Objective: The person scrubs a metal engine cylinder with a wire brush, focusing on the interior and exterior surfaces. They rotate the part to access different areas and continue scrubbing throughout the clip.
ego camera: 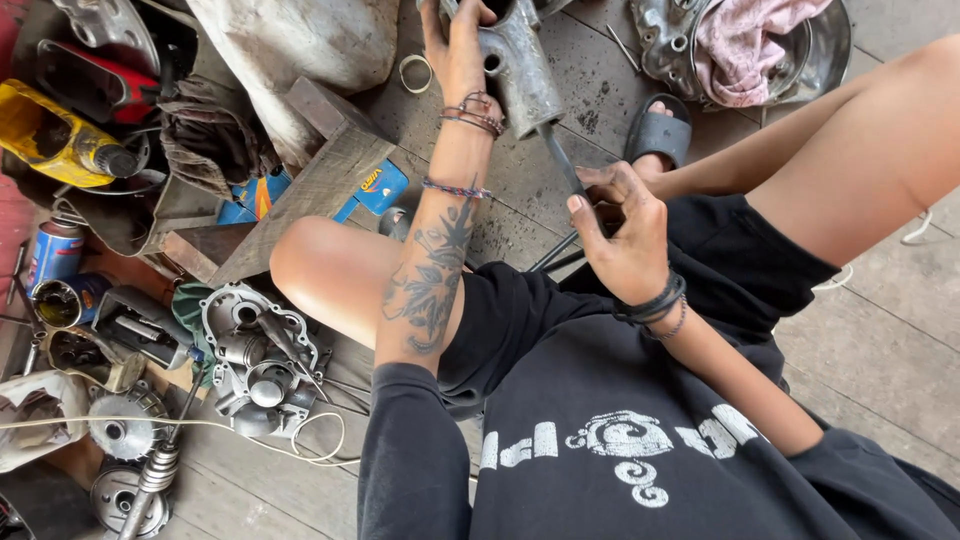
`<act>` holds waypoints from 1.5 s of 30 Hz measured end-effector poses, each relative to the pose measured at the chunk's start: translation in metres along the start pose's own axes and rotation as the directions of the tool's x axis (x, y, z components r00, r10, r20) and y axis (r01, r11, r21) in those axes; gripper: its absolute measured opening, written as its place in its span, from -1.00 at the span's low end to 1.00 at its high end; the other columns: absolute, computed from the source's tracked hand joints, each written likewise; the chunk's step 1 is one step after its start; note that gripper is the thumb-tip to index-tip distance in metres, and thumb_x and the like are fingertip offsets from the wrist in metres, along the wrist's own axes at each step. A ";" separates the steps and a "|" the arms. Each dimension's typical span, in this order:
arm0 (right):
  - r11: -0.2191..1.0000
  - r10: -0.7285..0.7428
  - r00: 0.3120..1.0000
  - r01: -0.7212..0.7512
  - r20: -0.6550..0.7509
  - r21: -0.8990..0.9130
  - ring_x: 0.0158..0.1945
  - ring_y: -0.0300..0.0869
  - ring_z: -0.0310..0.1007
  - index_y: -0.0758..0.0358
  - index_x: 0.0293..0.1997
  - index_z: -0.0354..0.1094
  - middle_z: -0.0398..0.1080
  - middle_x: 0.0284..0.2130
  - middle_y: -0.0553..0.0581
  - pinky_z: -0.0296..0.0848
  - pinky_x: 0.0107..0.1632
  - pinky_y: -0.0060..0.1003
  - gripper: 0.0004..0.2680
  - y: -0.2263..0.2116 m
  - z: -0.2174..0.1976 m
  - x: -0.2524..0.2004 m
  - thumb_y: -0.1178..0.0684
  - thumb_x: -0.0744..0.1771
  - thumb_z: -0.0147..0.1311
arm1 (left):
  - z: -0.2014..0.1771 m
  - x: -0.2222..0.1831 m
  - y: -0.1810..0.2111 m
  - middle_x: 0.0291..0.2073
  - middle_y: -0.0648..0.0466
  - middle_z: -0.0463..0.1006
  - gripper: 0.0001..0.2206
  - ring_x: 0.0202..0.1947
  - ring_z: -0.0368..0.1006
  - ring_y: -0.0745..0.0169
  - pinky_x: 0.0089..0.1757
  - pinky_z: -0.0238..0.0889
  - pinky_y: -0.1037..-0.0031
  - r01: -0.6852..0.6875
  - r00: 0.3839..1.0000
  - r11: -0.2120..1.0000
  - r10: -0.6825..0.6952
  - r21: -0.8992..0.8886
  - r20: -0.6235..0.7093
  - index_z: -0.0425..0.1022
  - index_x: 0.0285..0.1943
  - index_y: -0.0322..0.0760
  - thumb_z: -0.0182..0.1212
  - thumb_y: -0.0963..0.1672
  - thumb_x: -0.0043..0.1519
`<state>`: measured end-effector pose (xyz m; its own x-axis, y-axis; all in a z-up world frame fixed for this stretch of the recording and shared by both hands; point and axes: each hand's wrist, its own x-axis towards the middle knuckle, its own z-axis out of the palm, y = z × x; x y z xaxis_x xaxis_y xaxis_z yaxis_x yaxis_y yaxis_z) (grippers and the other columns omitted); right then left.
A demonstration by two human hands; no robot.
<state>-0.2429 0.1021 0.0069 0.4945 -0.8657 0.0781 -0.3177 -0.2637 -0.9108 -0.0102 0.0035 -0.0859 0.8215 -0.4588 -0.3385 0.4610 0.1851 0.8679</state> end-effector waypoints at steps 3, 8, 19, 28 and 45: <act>0.992 -0.096 0.971 0.076 0.217 0.101 0.24 -0.06 0.38 0.42 0.29 0.26 0.36 0.17 0.24 0.33 0.30 -0.22 -0.70 0.006 -0.021 -0.003 0.16 0.40 0.03 | 0.006 -0.019 0.027 -0.39 0.14 0.28 -0.33 -0.36 0.16 0.27 -0.25 0.09 0.39 0.156 0.986 0.987 -0.154 0.022 -0.068 0.44 0.23 -0.22 0.23 -0.16 -0.21; 0.958 -0.175 0.979 0.195 0.106 -0.212 0.01 0.02 0.41 0.39 0.29 0.29 0.37 0.01 0.26 0.41 0.03 -0.12 -0.72 -0.001 -0.009 -0.018 0.24 0.40 -0.07 | 0.000 -0.015 0.019 -0.48 0.19 0.27 -0.41 -0.43 0.12 0.31 -0.31 0.05 0.40 0.098 0.993 0.995 -0.097 0.006 -0.070 0.45 0.18 -0.15 0.24 -0.17 -0.16; 0.896 -0.344 0.921 0.380 0.182 -0.228 -0.11 0.11 0.50 0.50 0.21 0.22 0.41 -0.07 0.32 0.47 -0.05 -0.07 -0.80 -0.004 -0.003 -0.017 0.22 0.45 -0.14 | -0.017 -0.005 0.021 -0.59 0.24 0.21 -0.33 -0.52 0.07 0.34 -0.33 0.04 0.41 0.120 0.984 0.990 -0.128 -0.071 -0.124 0.41 0.27 -0.18 0.24 -0.19 -0.17; 0.583 -0.263 0.947 0.310 0.186 -0.751 -0.66 -0.13 0.28 0.21 0.32 0.30 0.46 -0.43 0.09 0.20 -0.62 -0.21 -0.76 0.006 -0.031 -0.009 0.09 0.50 -0.19 | -0.008 -0.009 0.004 -0.56 0.27 0.22 -0.33 -0.48 0.05 0.38 -0.29 -0.01 0.38 0.038 0.998 0.999 -0.039 -0.003 -0.039 0.40 0.34 -0.16 0.23 -0.19 -0.10; 0.994 -0.007 0.996 0.016 0.085 -0.107 0.19 -0.02 0.52 0.39 -0.13 0.26 0.54 -0.01 0.31 0.48 0.07 -0.32 -0.96 -0.001 -0.049 0.007 0.24 0.39 0.01 | 0.034 -0.041 0.009 0.12 0.02 0.50 -0.35 -0.15 0.41 0.19 -0.20 0.28 0.30 0.068 0.993 0.998 -0.069 -0.013 -0.097 0.43 0.31 -0.15 0.19 -0.27 -0.10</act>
<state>-0.2786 0.0754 0.0286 0.5636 -0.8245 0.0500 -0.3942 -0.3216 -0.8609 -0.0516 -0.0056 -0.0518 0.8164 -0.3841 -0.4312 0.5203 0.1652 0.8379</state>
